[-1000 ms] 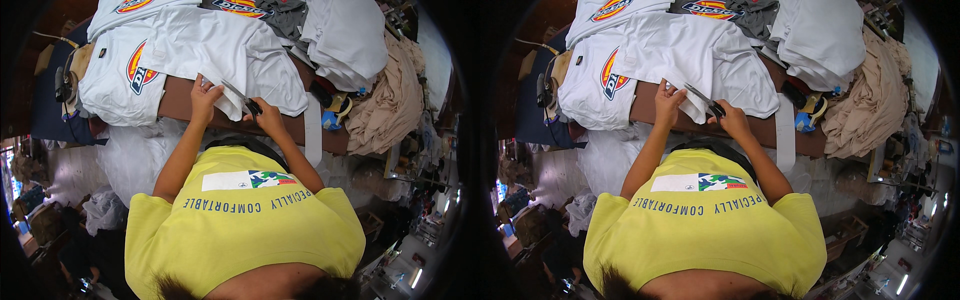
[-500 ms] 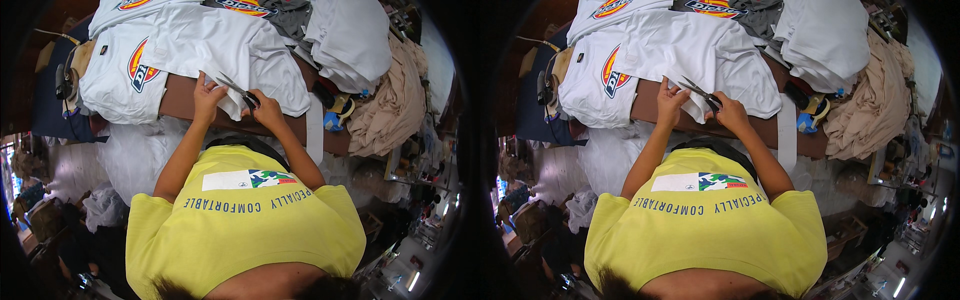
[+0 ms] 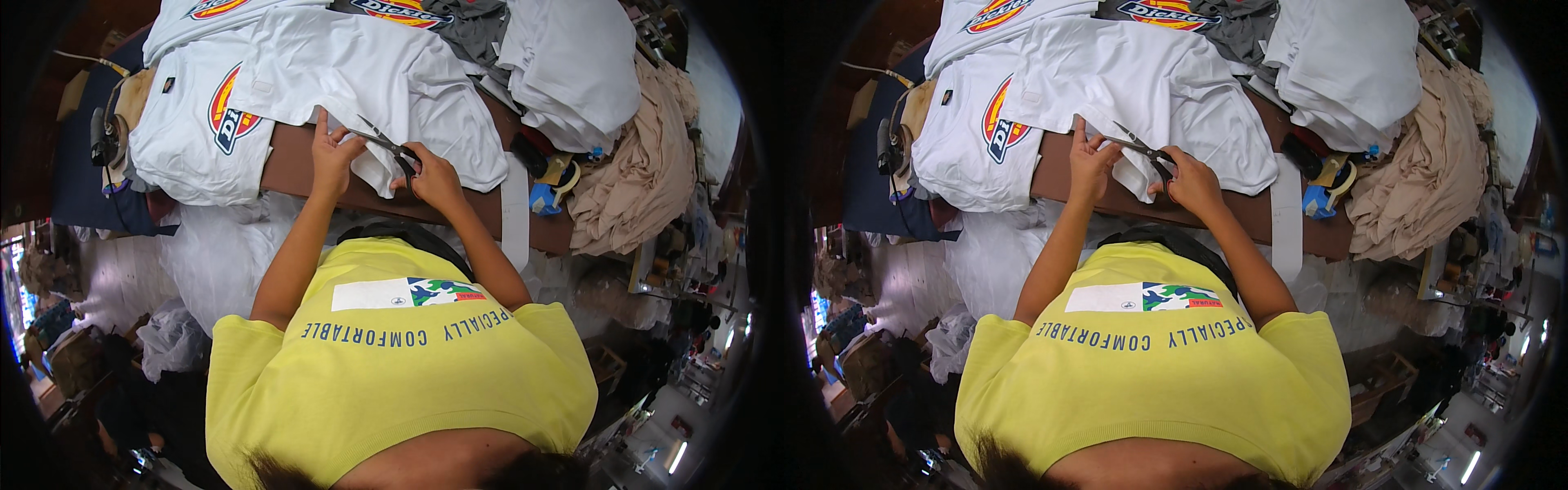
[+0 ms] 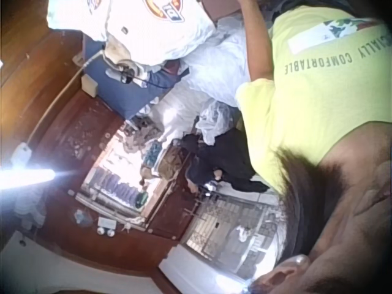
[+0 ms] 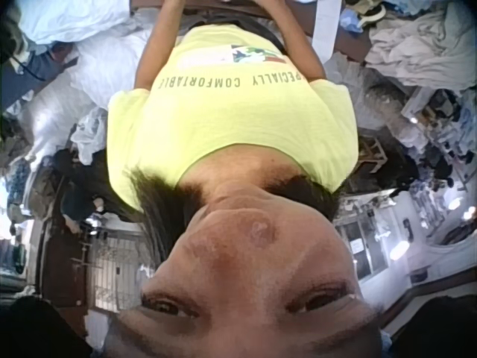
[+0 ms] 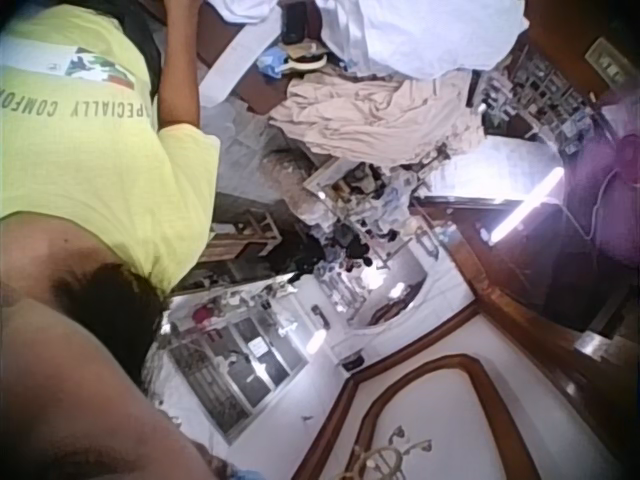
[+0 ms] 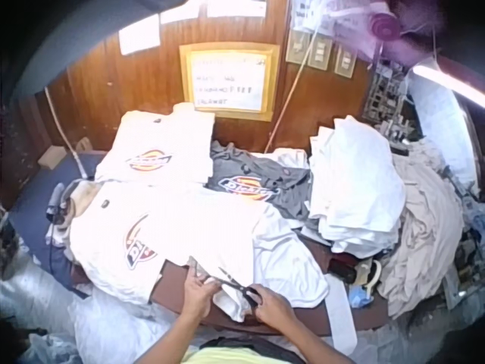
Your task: The person picks up and unfolds white tank tops, uses shears to trim excess thread from the neckline and tags, and then refolds them into a stack.
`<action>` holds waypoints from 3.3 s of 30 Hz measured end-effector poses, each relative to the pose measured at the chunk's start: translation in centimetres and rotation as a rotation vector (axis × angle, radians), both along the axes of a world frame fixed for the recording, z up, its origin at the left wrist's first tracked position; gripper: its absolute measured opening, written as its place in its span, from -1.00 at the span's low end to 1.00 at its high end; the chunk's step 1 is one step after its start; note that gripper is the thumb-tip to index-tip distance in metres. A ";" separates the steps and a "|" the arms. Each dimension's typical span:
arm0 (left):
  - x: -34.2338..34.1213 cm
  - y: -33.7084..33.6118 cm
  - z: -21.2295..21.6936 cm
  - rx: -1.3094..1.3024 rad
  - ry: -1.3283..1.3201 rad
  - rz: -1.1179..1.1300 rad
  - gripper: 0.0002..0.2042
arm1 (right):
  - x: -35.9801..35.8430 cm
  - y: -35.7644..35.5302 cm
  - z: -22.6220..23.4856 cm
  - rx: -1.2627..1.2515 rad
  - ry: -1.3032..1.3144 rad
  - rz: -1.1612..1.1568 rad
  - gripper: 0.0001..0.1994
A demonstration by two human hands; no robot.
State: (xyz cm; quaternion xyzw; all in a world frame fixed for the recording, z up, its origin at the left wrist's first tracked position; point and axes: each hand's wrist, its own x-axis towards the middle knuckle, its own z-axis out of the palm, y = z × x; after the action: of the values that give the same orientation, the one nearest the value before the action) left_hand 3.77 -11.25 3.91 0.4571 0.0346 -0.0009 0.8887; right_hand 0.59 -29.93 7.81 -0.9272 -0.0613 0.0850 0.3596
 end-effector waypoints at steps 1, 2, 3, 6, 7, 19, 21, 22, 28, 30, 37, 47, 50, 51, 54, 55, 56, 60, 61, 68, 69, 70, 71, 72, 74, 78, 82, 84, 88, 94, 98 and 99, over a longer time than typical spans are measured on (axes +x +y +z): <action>0.0 -0.1 0.0 0.006 0.002 0.000 -0.10 | 0.1 0.1 0.1 0.007 -0.002 0.000 -0.35; -0.1 -0.2 0.3 0.011 0.005 -0.001 -0.09 | 0.2 0.1 0.1 0.014 -0.003 0.000 -0.36; -0.1 -0.2 0.6 0.017 0.007 -0.001 -0.09 | 0.2 0.2 0.1 0.021 -0.005 0.000 -0.36; -0.2 -0.3 1.4 0.005 0.011 -0.014 -0.09 | 0.0 -0.1 -1.3 0.045 -0.028 -0.014 -0.38; -0.1 -0.2 1.3 0.010 0.025 -0.016 -0.09 | -0.1 -0.3 -1.7 0.060 -0.027 -0.016 -0.39; 0.2 0.2 0.1 -0.020 0.018 -0.003 -0.09 | -0.2 0.2 -0.7 0.019 0.007 -0.005 -0.37; 0.2 0.2 0.1 -0.011 0.014 -0.005 -0.08 | 0.2 0.4 -0.6 0.027 -0.016 0.002 -0.36; 0.2 0.2 0.0 -0.008 0.016 -0.005 -0.08 | 0.3 0.5 -0.6 0.023 -0.015 0.003 -0.36; 0.0 0.0 0.7 0.007 0.011 0.006 -0.07 | 0.7 0.8 -0.7 0.038 -0.024 0.009 -0.36; 0.0 0.0 1.1 0.000 0.009 -0.001 -0.07 | 0.6 0.6 -1.6 0.063 -0.029 -0.010 -0.36; -0.2 0.0 1.0 0.011 0.030 -0.002 -0.07 | 0.2 -0.2 -2.4 0.157 0.044 0.024 -0.45; 0.1 1.0 0.6 -0.097 0.181 -0.033 -0.48 | 0.4 -0.5 -3.2 0.801 0.311 -0.113 -0.44; 0.1 0.9 0.4 -0.117 0.218 -0.053 -0.67 | 0.2 0.5 -3.7 0.745 0.253 -0.122 -0.50; 0.1 0.9 0.4 -0.115 0.236 -0.047 -0.73 | 0.2 0.8 -3.4 0.715 0.275 -0.130 -0.51; 0.2 1.2 0.3 -0.102 0.261 -0.052 -0.72 | 0.0 1.3 -3.6 0.607 0.256 -0.129 -0.54; 0.3 1.3 -0.1 -0.083 0.273 -0.042 -0.72 | -0.3 1.0 -3.2 0.531 0.308 -0.140 -0.58; 0.5 1.4 -0.5 -0.065 0.285 -0.031 -0.72 | -0.5 0.9 -3.2 0.460 0.253 -0.116 -0.58; 0.3 2.1 -0.4 -0.043 0.272 -0.053 -0.69 | -1.1 -0.1 -2.6 0.285 0.160 -0.060 -0.59; 0.0 2.0 -0.1 -0.016 0.263 -0.051 -0.67 | -1.3 -0.3 -2.1 0.269 0.169 -0.057 -0.59; -0.9 1.3 3.1 0.040 0.105 -0.070 -0.49 | -2.2 -0.2 -0.4 0.083 0.048 -0.066 -0.49; -0.8 1.3 2.9 0.044 0.084 -0.077 -0.47 | -2.1 -0.1 -0.5 0.041 0.042 -0.058 -0.47; -0.8 1.3 2.6 0.040 0.079 -0.083 -0.46 | -1.9 0.1 -0.6 0.000 0.037 -0.049 -0.44; -0.7 1.3 2.4 0.037 0.075 -0.087 -0.46 | -1.7 0.3 -0.6 -0.004 0.007 -0.040 -0.43; -0.7 1.4 2.2 0.035 0.070 -0.092 -0.45 | -1.5 0.6 -0.5 -0.008 -0.023 -0.032 -0.42; -0.6 1.4 2.1 0.026 0.058 -0.094 -0.44 | -1.2 1.0 -0.5 0.000 -0.061 -0.021 -0.41; -0.5 1.4 2.3 0.017 0.055 -0.105 -0.41 | -0.6 1.3 -0.6 0.022 -0.059 -0.017 -0.40; -0.6 1.2 2.3 0.014 0.050 -0.090 -0.40 | -0.7 1.2 -1.4 0.040 -0.077 -0.011 -0.43; -0.6 1.1 2.4 0.022 0.053 -0.084 -0.40 | -0.9 1.0 -2.2 0.056 -0.102 -0.013 -0.45; -0.5 1.1 2.4 0.017 0.068 -0.063 -0.40 | -1.0 0.6 -3.0 0.088 -0.058 -0.036 -0.49; -0.2 1.3 2.1 0.006 0.077 -0.038 -0.40 | -0.6 1.1 -2.1 0.014 -0.094 -0.006 -0.41; 0.0 1.3 0.4 0.000 0.049 -0.039 -0.40 | 0.4 1.8 -0.9 -0.004 -0.102 0.011 -0.38; 0.0 1.2 0.3 0.001 0.046 -0.033 -0.40 | 0.6 1.9 -0.7 0.000 -0.075 0.012 -0.38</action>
State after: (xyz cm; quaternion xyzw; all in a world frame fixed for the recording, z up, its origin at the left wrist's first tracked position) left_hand 3.77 -10.03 4.25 0.4579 0.0472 -0.0262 0.8873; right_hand 1.18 -28.05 7.15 -0.9294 -0.0804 0.0525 0.3564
